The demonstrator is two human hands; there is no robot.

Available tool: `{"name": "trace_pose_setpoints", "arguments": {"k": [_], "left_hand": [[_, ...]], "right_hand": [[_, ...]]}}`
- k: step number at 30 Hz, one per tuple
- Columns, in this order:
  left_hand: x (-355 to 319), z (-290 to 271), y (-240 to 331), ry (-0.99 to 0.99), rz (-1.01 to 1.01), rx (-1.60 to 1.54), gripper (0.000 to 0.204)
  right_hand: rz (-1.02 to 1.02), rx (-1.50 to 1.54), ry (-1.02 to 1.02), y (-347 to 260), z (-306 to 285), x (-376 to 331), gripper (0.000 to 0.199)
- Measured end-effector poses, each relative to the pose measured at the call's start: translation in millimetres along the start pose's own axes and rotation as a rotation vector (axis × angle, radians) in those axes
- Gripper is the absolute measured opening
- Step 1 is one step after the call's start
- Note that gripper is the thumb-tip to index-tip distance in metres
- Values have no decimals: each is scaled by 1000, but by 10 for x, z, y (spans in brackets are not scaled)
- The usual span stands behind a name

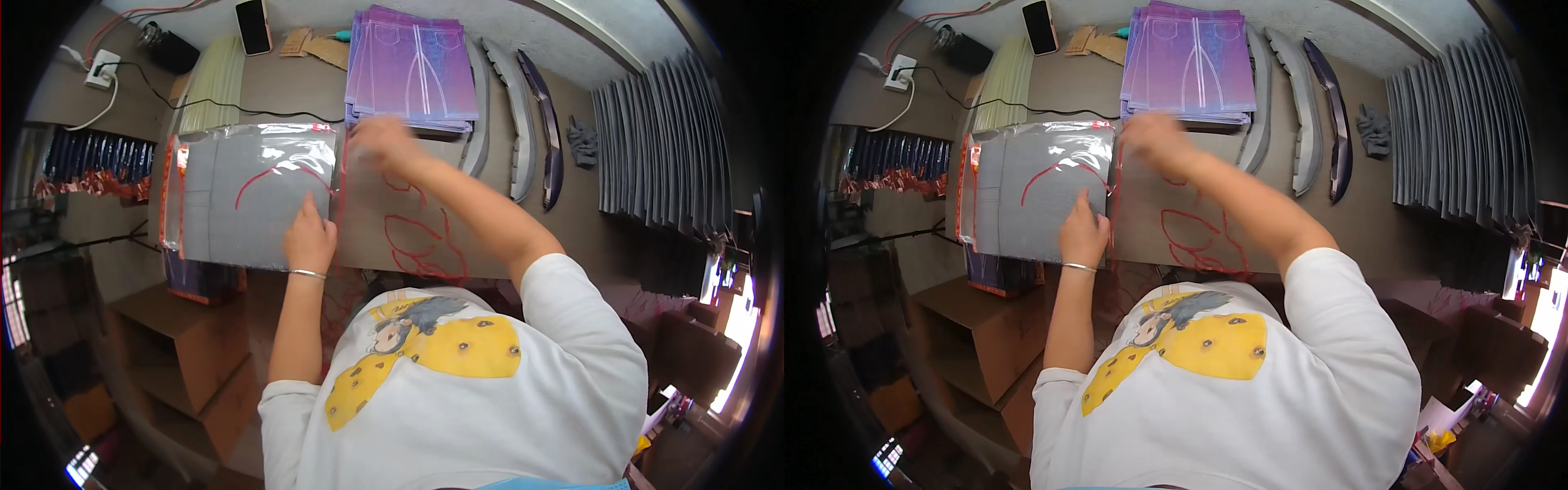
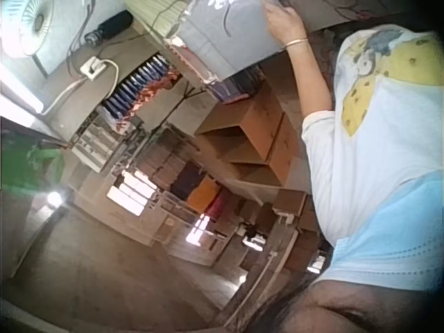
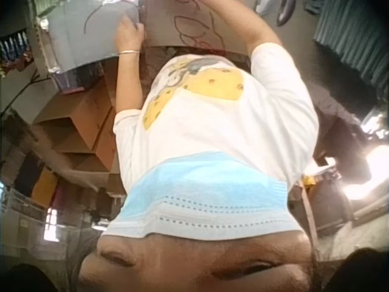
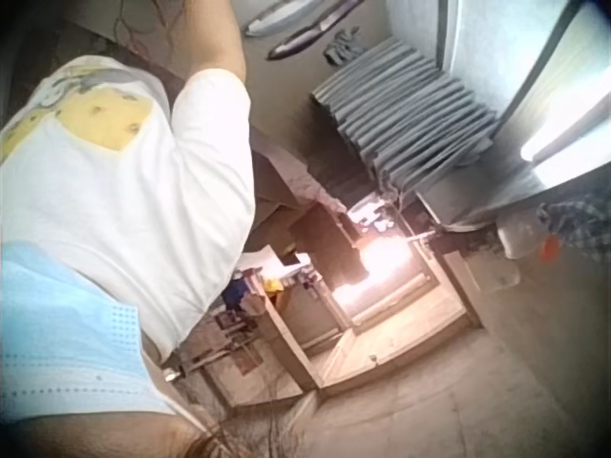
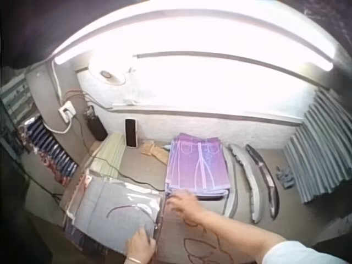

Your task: Packaging folded shirts into plastic bags and placing them into cardboard boxes.

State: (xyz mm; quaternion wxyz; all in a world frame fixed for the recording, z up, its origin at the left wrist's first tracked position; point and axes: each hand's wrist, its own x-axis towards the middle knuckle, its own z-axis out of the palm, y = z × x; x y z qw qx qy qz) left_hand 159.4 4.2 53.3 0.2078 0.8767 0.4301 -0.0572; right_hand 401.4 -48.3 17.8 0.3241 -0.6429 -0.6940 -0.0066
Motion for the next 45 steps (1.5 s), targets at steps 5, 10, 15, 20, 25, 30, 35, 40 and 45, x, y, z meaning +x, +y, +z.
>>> {"name": "trace_pose_setpoints", "arguments": {"k": [5, 10, 15, 20, 25, 30, 35, 40, 45], "left_hand": [[72, 391, -263, 281, 102, 27, 60], [276, 557, -589, 348, -32, -341, 40], [354, 524, -858, 219, -29, -344, 23], [368, 462, -913, 274, 48, -297, 18], [365, 365, -993, 261, 23, -519, 18], [271, 229, -804, 423, 146, -336, 15], [171, 72, -605, 435, 133, -301, 14], [-8, 30, -550, 431, 195, -344, 14], [-101, 17, -458, 448, 240, -450, 14]], "right_hand": [[1240, -390, 234, 1071, -772, -475, 80], [1007, -118, 164, 1745, -957, -1040, 48], [1108, 751, 464, 893, -1390, -834, 32], [1086, 832, 59, 36, -1400, -1316, 29], [1228, 964, -89, -427, -1127, -1591, 29], [1221, 993, -320, -561, -680, -1330, 29], [993, 906, -477, -633, -145, -735, 33], [993, 935, -311, -653, 392, -12, 27], [1045, 1431, -248, -814, 700, 104, 21]]}}
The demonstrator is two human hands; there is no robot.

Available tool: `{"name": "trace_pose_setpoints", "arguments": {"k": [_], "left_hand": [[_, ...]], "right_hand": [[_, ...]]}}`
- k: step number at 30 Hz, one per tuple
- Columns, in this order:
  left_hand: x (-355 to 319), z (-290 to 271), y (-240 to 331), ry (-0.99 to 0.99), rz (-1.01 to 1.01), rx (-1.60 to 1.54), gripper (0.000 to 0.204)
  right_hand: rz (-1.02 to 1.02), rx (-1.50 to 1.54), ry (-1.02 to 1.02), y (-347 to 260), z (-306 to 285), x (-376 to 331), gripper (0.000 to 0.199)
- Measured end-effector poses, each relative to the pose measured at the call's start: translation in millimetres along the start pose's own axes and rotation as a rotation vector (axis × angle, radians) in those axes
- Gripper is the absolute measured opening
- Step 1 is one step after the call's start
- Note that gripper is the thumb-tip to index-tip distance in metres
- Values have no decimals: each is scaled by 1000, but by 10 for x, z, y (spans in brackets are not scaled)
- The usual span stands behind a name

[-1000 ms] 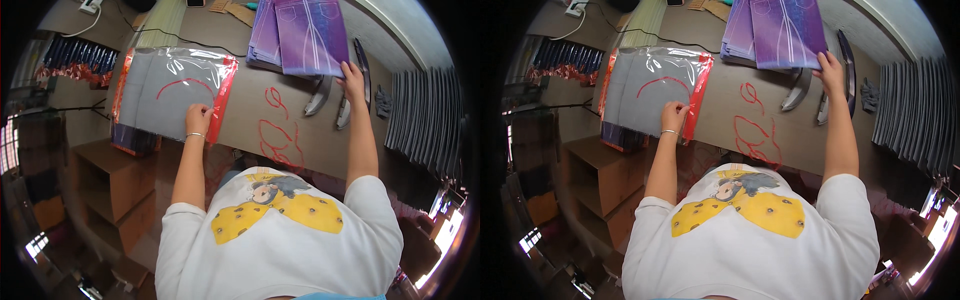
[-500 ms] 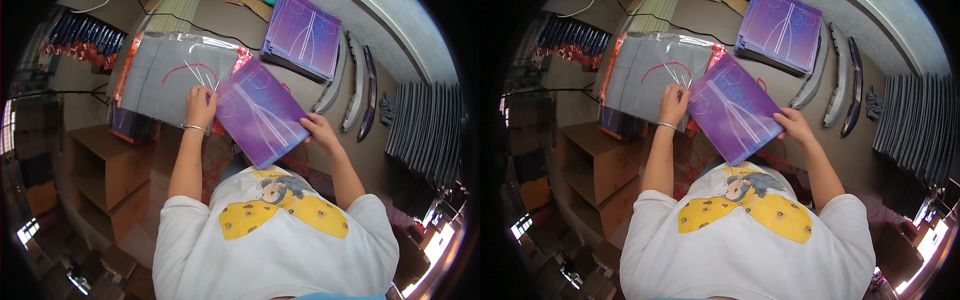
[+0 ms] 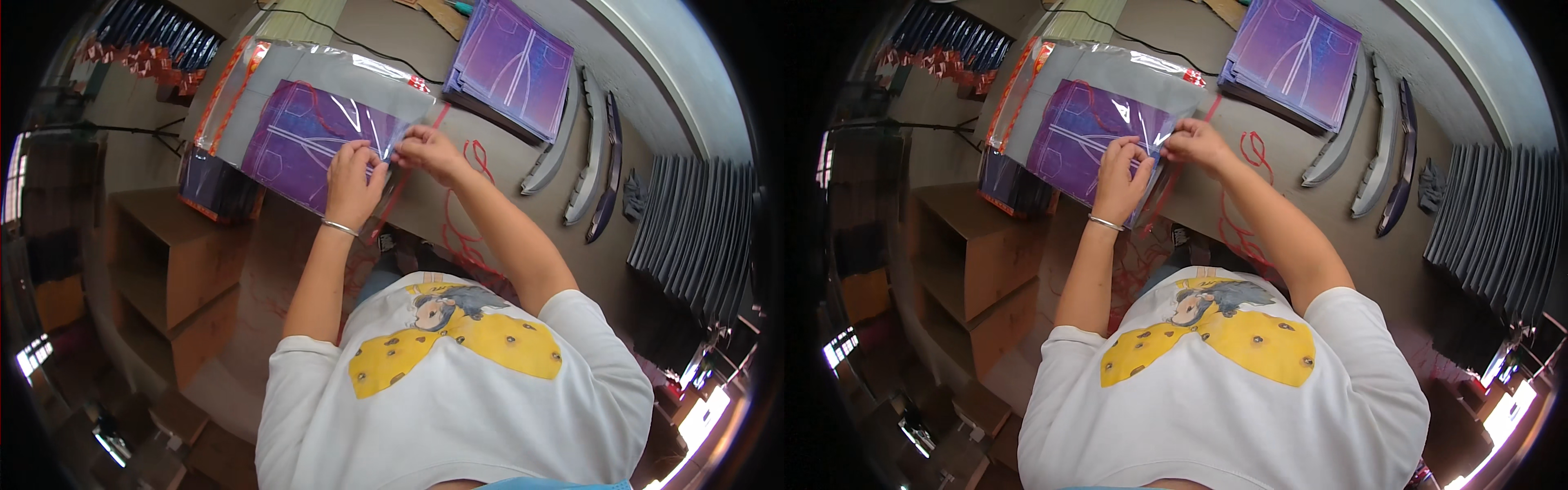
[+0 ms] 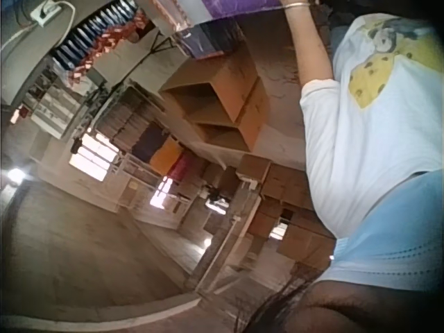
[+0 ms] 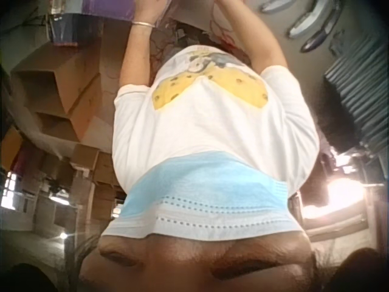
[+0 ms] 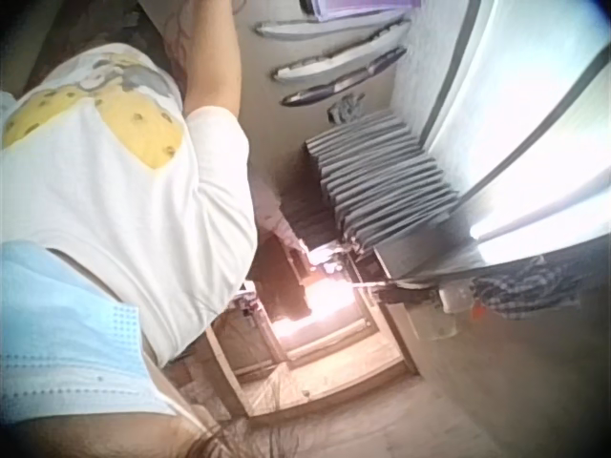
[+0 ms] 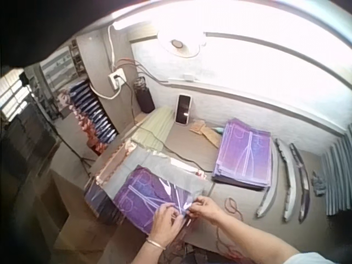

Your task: Packaging folded shirts into plastic bags and placing them into cardboard boxes.

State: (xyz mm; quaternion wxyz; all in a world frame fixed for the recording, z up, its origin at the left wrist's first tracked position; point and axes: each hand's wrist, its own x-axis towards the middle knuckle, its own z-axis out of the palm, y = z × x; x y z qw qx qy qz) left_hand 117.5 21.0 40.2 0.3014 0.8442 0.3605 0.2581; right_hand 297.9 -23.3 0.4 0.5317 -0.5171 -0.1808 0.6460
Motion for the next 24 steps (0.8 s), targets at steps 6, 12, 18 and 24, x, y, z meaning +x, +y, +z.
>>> {"name": "trace_pose_setpoints", "arguments": {"k": [6, 12, 18, 24], "left_hand": [[-54, 17, 190, -28, 11, -49, 13], [-56, -137, 301, 0, -6, -98, 14], [-16, -238, 420, 74, -5, -50, 14], [12, -263, 463, 114, -6, -52, 14]], "right_hand": [[-312, -318, 182, 360, 139, 291, 30], [-717, -1195, 77, 146, 393, 217, 34], [-1035, -1396, 206, 39, 825, 724, 62], [-794, -1441, 254, -64, 1207, 1045, 54]]}}
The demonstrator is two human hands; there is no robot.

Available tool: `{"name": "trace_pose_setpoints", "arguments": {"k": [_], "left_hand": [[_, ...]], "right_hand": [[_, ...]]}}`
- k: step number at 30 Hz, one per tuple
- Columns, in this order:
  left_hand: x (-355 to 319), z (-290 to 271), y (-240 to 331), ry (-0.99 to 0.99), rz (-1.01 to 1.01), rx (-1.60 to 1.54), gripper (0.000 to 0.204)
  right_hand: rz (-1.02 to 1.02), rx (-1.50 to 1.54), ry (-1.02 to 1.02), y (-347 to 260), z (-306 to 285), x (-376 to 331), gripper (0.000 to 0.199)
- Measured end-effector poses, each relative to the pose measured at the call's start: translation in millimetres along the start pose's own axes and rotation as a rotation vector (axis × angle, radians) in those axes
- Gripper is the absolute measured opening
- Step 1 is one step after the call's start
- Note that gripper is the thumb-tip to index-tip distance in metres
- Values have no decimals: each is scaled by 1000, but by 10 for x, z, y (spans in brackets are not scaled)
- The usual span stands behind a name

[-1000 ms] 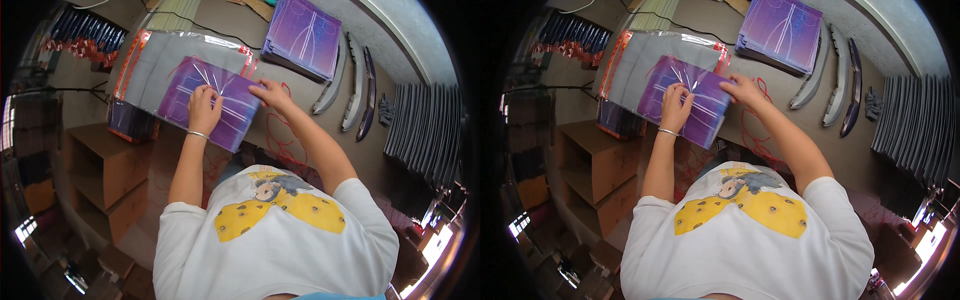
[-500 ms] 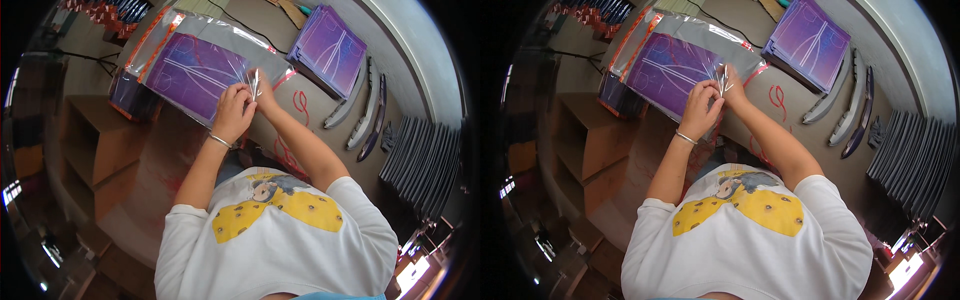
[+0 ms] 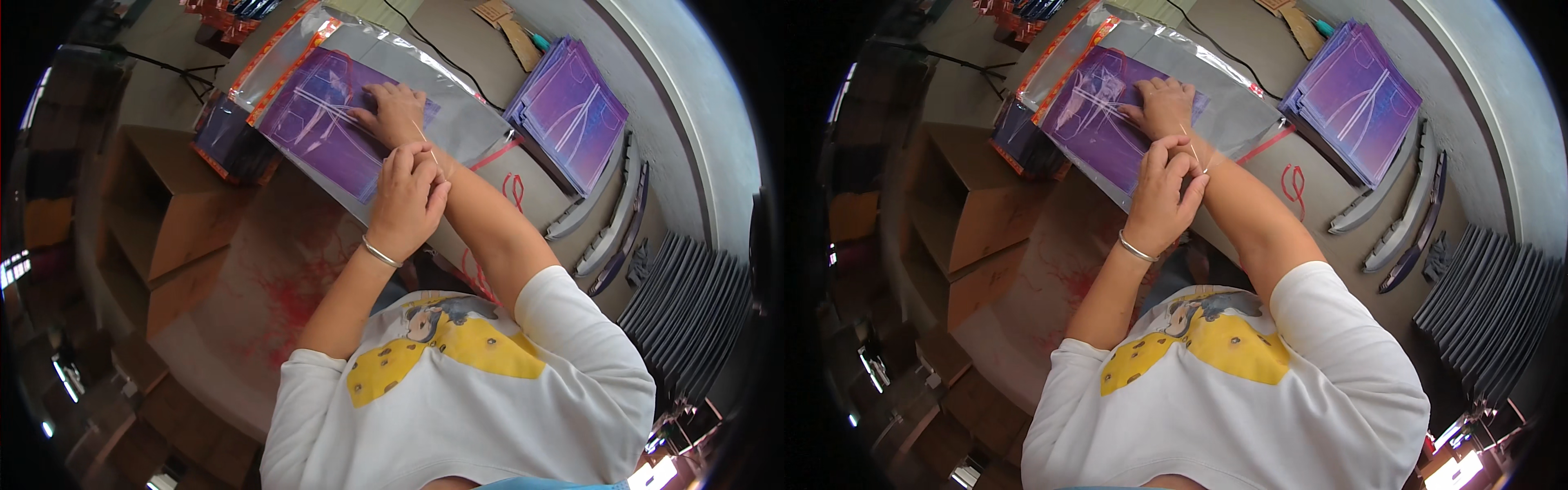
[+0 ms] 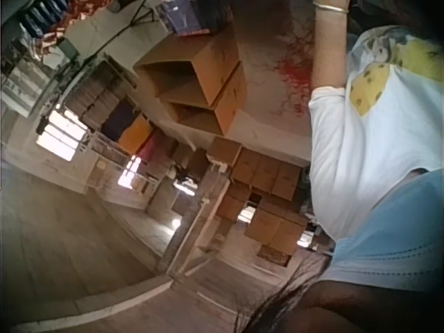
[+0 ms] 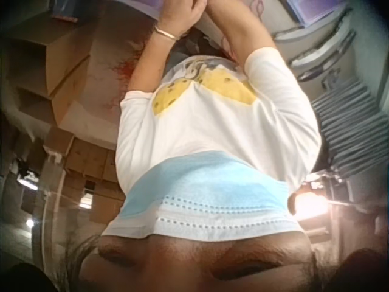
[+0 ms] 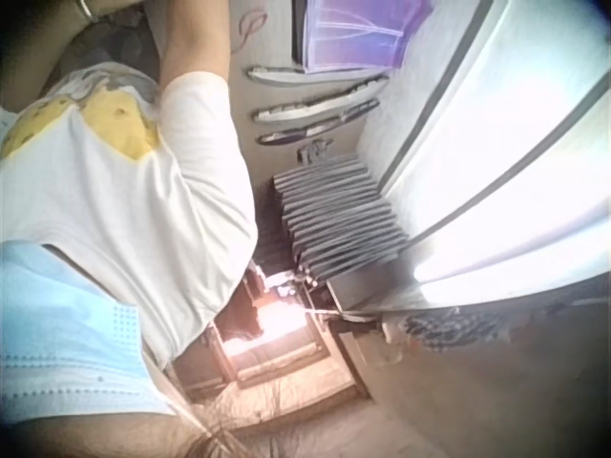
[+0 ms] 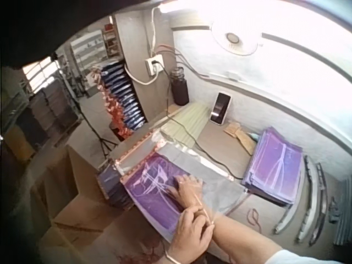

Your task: Packaging folded shirts into plastic bags and placing them into cardboard boxes.

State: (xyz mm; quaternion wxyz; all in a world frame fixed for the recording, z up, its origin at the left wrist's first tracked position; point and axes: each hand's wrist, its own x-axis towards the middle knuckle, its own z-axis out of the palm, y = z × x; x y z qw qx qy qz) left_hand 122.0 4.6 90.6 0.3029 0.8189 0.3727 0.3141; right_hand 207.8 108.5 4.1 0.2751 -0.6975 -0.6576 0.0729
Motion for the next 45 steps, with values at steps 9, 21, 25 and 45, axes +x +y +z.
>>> {"name": "trace_pose_setpoints", "arguments": {"k": [9, 21, 25, 45], "left_hand": [[16, -76, -54, 15, -6, -67, 13], [29, -16, -271, -178, -101, -424, 10], [150, 76, -284, -217, 23, -307, 9], [-264, 532, -954, -375, 119, 528, 60]], "right_hand": [[35, 388, 107, -161, 317, 35, 20], [-253, 196, -219, 596, -890, -1112, 15], [12, 536, -344, 590, -1770, -1779, 10], [1352, 377, -629, -220, 15, -7438, 27]]}}
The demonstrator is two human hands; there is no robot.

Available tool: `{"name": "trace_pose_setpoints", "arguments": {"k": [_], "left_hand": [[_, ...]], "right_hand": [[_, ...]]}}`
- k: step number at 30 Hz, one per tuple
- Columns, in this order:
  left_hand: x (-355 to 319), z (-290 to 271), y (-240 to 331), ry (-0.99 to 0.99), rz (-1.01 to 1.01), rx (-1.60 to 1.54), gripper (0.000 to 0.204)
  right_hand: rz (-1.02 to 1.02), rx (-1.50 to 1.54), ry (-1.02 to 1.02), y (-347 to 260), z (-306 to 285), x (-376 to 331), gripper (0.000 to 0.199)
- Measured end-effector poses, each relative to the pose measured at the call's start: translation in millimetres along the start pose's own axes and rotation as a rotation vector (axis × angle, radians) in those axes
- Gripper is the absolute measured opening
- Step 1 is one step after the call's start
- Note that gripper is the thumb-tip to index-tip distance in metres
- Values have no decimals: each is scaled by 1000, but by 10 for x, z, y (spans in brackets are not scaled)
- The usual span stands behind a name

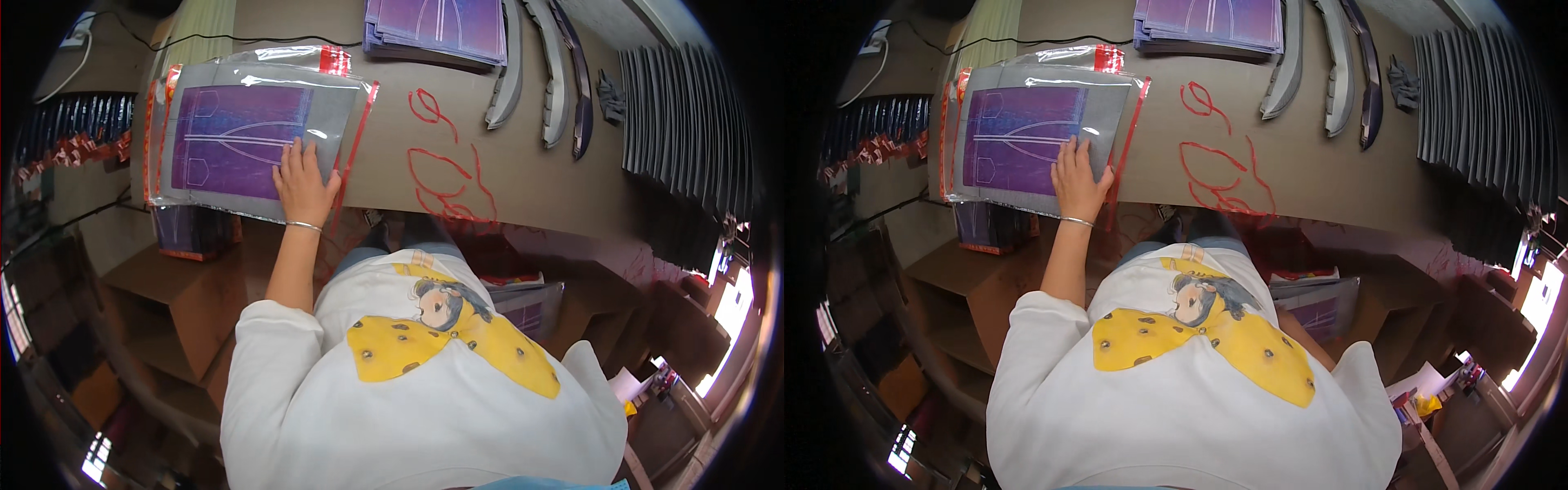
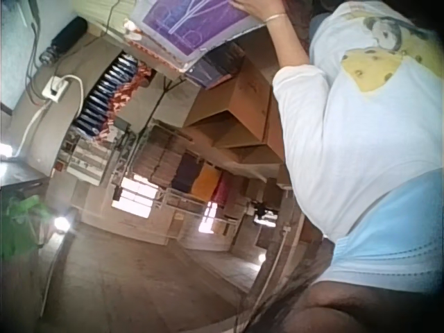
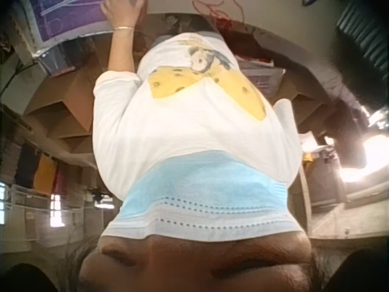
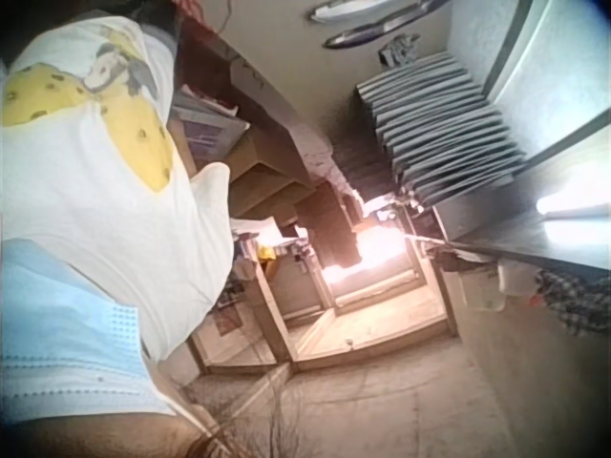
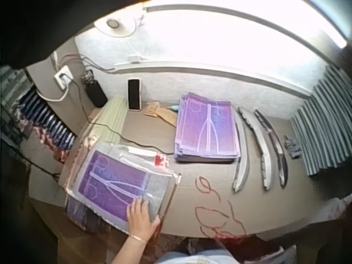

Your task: Packaging folded shirts into plastic bags and placing them into cardboard boxes.

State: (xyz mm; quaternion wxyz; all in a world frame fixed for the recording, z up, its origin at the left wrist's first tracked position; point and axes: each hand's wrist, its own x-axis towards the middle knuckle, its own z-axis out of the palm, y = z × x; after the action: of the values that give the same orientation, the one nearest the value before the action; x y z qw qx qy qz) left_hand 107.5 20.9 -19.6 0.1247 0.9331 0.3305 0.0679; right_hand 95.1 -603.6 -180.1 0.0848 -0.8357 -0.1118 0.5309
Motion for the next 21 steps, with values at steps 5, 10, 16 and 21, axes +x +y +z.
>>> {"name": "trace_pose_setpoints", "arguments": {"k": [5, 10, 16, 21], "left_hand": [[-9, 47, -65, -3, 7, 7, 54], [-99, 92, -189, 44, -2, -186, 48], [-104, 105, -257, 54, 19, -251, 42], [-162, 96, -266, 73, 4, -266, 41]], "right_hand": [[-171, -563, 147, -2592, -2050, -331, 29], [-966, -424, 383, -4160, -2795, -131, 15], [-1434, -553, 595, -5464, -2283, 922, 12], [-1417, -837, 366, -5841, -2315, 1124, 6]]}}
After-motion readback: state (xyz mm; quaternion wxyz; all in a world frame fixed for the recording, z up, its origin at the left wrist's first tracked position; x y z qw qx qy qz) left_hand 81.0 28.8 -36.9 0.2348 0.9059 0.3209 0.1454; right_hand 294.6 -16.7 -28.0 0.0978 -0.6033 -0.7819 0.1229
